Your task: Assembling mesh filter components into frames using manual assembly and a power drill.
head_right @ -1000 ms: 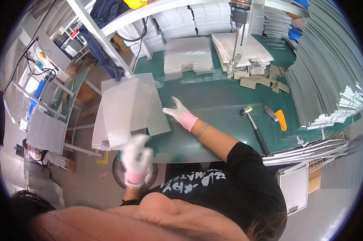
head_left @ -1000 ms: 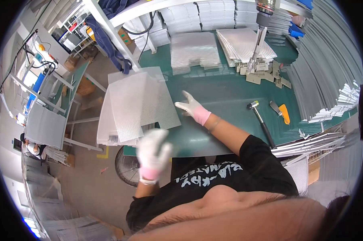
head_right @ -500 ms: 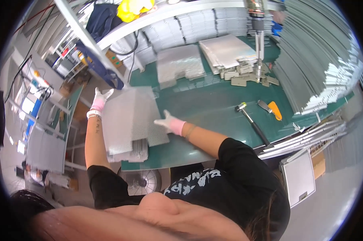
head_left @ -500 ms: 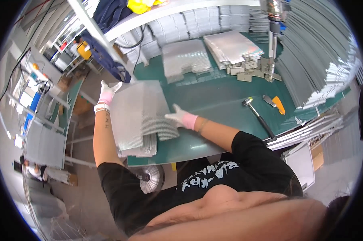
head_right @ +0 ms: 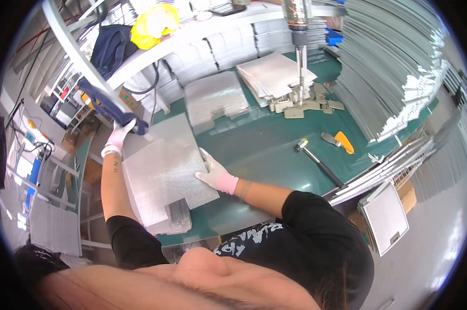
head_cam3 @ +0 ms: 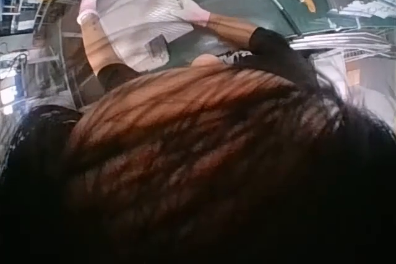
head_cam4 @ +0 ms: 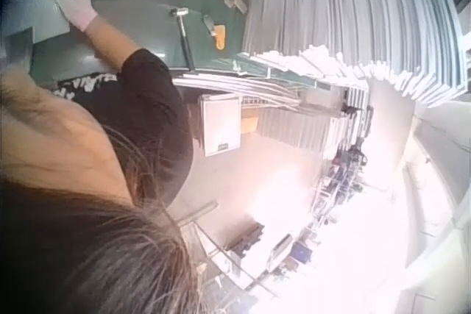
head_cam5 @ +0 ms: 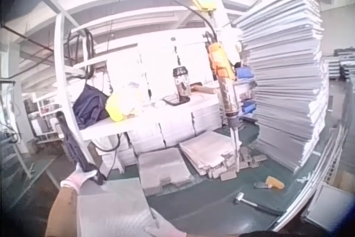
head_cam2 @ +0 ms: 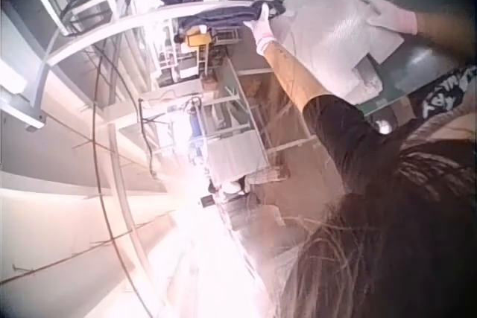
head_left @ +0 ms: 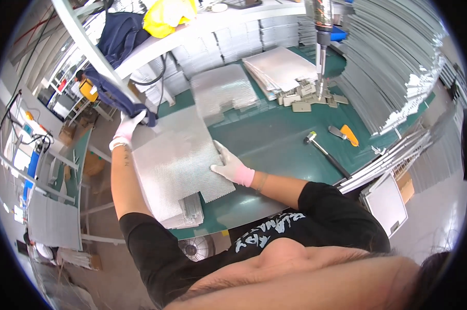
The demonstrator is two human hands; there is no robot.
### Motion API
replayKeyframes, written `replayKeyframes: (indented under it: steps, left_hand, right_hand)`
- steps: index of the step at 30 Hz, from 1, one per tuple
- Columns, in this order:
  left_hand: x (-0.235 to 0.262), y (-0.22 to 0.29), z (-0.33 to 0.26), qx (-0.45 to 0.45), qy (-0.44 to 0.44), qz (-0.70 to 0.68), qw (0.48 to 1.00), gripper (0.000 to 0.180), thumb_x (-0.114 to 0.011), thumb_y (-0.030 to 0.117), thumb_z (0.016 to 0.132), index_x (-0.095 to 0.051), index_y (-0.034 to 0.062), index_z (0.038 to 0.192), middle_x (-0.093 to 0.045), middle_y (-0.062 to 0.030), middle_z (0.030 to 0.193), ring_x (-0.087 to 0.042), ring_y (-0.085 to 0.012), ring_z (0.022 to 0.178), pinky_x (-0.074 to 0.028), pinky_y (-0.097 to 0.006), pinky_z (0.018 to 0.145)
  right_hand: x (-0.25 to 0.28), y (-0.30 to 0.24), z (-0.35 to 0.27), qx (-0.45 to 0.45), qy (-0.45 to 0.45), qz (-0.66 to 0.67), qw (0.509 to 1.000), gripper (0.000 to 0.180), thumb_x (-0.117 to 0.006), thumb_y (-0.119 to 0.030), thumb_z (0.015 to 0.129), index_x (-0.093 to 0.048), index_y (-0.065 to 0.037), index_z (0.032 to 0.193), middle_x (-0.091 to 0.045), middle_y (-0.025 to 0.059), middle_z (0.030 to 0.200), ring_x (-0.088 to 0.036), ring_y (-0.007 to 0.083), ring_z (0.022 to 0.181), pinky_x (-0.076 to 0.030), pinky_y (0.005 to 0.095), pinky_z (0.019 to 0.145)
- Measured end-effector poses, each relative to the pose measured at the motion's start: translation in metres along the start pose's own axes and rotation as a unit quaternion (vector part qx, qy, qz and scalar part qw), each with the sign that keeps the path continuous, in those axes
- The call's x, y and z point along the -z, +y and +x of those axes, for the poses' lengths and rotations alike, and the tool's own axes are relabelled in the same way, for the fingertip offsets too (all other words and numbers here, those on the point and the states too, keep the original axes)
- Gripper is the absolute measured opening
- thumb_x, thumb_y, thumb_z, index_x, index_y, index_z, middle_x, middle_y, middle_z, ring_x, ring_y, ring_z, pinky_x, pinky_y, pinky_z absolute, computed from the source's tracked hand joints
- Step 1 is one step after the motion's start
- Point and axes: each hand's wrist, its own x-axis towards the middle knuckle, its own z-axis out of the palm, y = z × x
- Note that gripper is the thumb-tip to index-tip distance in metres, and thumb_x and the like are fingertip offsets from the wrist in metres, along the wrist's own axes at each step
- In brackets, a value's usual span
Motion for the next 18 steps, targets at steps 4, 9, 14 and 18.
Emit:
replayKeyframes:
  steps: [4, 9, 14, 18]
  left_hand:
    - [0.018, -0.032, 0.006, -0.022, 0.058, -0.034, 0.997, 0.071, -0.081, 0.014, 0.075, -0.044, -0.0029, 0.132, -0.061, -0.0126, 0.124, -0.060, -0.0228, 0.110, -0.044, -0.032, 0.098]
    - [0.040, -0.006, 0.014, 0.095, -0.016, 0.105, 0.990, 0.050, -0.076, 0.020, 0.082, -0.057, -0.0045, 0.121, -0.069, -0.0093, 0.103, -0.063, -0.0206, 0.097, -0.046, -0.030, 0.091]
    - [0.108, -0.026, 0.012, 0.013, 0.209, 0.217, 0.953, 0.026, -0.066, 0.027, 0.089, -0.066, 0.0017, 0.095, -0.061, -0.0064, 0.067, -0.056, -0.0169, 0.054, -0.045, -0.033, 0.053]
    - [0.153, -0.019, 0.035, 0.203, 0.282, -0.173, 0.922, 0.017, -0.065, 0.025, 0.091, -0.061, 0.0106, 0.100, -0.061, -0.0063, 0.066, -0.056, -0.0202, 0.048, -0.047, -0.033, 0.047]
  right_hand:
    - [-0.027, -0.048, -0.020, -0.012, 0.015, -0.024, 1.000, 0.087, -0.064, -0.002, 0.082, -0.012, 0.004, 0.151, -0.031, 0.0194, 0.151, -0.035, 0.0243, 0.138, -0.028, 0.0335, 0.114]
    - [-0.002, -0.054, -0.033, 0.015, 0.048, 0.067, 0.996, 0.083, -0.061, 0.003, 0.082, -0.013, 0.004, 0.151, -0.031, 0.0182, 0.151, -0.035, 0.0225, 0.138, -0.029, 0.0332, 0.113]
    - [-0.011, -0.057, -0.030, 0.007, 0.025, 0.072, 0.997, 0.080, -0.060, 0.005, 0.082, -0.018, 0.007, 0.149, -0.030, 0.0188, 0.152, -0.031, 0.0244, 0.140, -0.024, 0.0349, 0.116]
    - [-0.003, -0.072, -0.031, 0.015, 0.079, 0.071, 0.994, 0.075, -0.060, 0.004, 0.082, -0.023, 0.008, 0.147, -0.030, 0.0196, 0.152, -0.028, 0.0252, 0.142, -0.020, 0.0354, 0.117]
